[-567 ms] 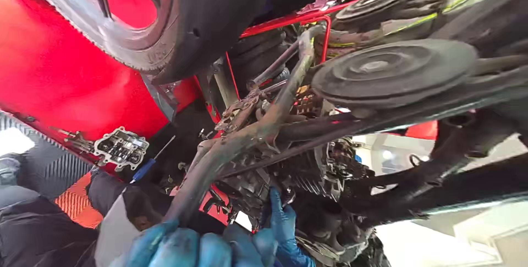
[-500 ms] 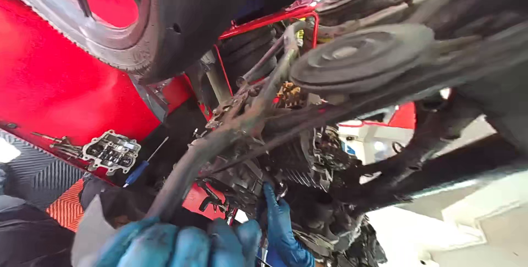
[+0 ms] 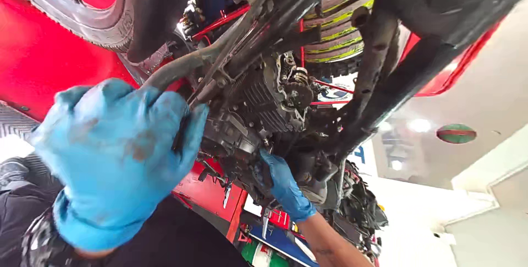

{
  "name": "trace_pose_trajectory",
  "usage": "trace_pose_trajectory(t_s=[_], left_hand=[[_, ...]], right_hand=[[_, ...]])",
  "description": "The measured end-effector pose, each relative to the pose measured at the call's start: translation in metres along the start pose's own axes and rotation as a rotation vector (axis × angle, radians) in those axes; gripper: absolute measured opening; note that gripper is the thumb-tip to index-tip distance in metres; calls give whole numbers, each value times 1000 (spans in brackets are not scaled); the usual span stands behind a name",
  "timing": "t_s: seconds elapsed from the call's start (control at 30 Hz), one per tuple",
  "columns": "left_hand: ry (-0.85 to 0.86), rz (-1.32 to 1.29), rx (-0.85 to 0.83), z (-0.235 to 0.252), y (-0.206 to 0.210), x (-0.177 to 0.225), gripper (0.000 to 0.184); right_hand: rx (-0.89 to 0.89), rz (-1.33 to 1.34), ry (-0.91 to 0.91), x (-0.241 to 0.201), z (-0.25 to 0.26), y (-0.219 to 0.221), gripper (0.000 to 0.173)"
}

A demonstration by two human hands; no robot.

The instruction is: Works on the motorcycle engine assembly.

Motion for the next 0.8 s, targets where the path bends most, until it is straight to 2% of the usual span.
trace_pose_trajectory(t_s=[0.07, 0.17, 0.23, 0.3, 0.4, 0.47, 0.57, 0.8], left_hand=[[10, 29, -7, 4, -2, 1, 45], [13, 30, -15, 5, -4, 1, 45], [20, 26, -38, 4, -6, 1, 46], [17, 25, -50, 4, -10, 2, 45], [6, 34, -33, 5, -10, 2, 44], [6, 57, -63, 6, -12, 4, 45], [-7, 103, -136, 11, -15, 4, 48], [-6, 172, -201, 14, -24, 11, 53]], right_hand=[[42, 7, -199, 23, 10, 2, 37], [90, -118, -467, 45, 25, 7, 43], [88, -190, -532, 47, 24, 3, 44], [-7, -103, -447, 35, 17, -6, 41], [-245, 330, -44, 5, 8, -26, 34], [-368, 545, 123, -1, 12, -41, 32], [-430, 554, 53, 9, 19, -46, 37], [-380, 474, -155, 33, 32, -48, 23]])
Point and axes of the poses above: each hand's wrist, its own z-axis towards the middle knuckle, its own y-axis out of the palm, x = y × z, the point moved 1 cm from there along z, towards the middle knuckle, and after that the axes turned 14 degrees about z, right-handed, at the moved point
